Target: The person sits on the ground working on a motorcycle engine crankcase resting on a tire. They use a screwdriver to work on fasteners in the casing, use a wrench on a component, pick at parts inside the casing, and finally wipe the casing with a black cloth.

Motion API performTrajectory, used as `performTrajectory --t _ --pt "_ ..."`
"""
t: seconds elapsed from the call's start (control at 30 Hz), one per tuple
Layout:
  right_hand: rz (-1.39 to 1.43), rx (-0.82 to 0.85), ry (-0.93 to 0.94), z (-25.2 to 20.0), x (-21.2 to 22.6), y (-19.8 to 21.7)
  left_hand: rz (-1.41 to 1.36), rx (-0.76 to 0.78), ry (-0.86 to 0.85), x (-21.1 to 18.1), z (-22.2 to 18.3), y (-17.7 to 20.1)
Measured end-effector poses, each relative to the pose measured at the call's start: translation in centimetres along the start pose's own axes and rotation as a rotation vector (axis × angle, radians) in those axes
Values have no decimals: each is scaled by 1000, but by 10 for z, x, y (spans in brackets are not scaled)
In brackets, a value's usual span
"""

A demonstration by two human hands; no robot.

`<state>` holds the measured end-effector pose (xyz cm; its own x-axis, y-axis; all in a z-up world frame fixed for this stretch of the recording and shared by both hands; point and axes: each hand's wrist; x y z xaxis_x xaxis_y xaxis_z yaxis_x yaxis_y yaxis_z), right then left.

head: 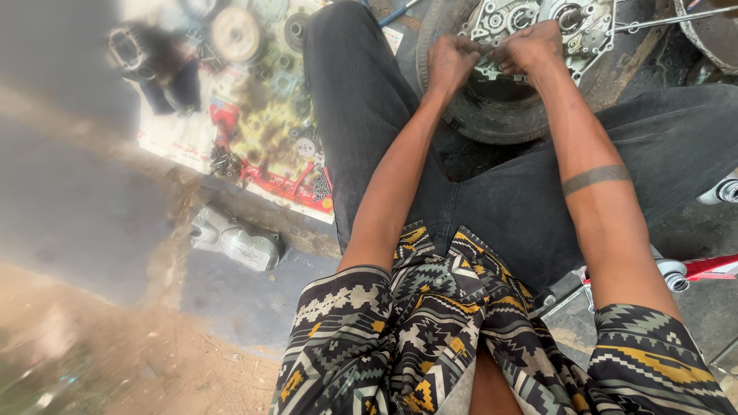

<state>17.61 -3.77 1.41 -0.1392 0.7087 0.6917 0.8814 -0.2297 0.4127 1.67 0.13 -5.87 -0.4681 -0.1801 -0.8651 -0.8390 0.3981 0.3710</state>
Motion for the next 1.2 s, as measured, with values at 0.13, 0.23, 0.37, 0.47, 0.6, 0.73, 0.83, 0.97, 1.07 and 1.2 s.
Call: performTrajectory --t 0.13,0.23,0.37,0.47,0.6,0.73,0.83,0.97,1.07,1.2 --pt "6 11 -36 4 2 -1 3 -31 -69 7 4 -2" --pt "-18 -14 -58 5 4 -3 30 -48 -108 7 3 -2" --pt "-32 -30 -109 7 8 -4 30 -43 -120 9 4 -3" --pt "-51 -42 -130 4 12 -6 11 -19 -80 7 2 -3" --pt "-80 -47 -116 6 14 -8 -2 -10 -35 -14 -8 8" --pt "-81 -38 -130 3 14 -7 29 19 -21 -25 -15 10" --pt "-92 -42 -131 2 10 -10 41 -15 -99 -21 -17 8" --pt "-89 -81 -61 2 0 -11 -24 -95 -108 -15 -18 1" --pt "-79 -103 -40 -12 9 -9 -29 -99 -65 -23 -29 3" --pt "11 -141 -46 -23 9 -11 -67 -274 -2 3 -32 -32"
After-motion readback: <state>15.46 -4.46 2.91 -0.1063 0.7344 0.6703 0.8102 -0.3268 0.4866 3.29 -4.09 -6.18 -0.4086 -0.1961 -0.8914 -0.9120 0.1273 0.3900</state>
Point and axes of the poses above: each hand's wrist, its own z-axis towards the middle knuckle, its own y-axis out of the back of the hand, x = y × z, and after that the axes turned 2 degrees about z, right-handed
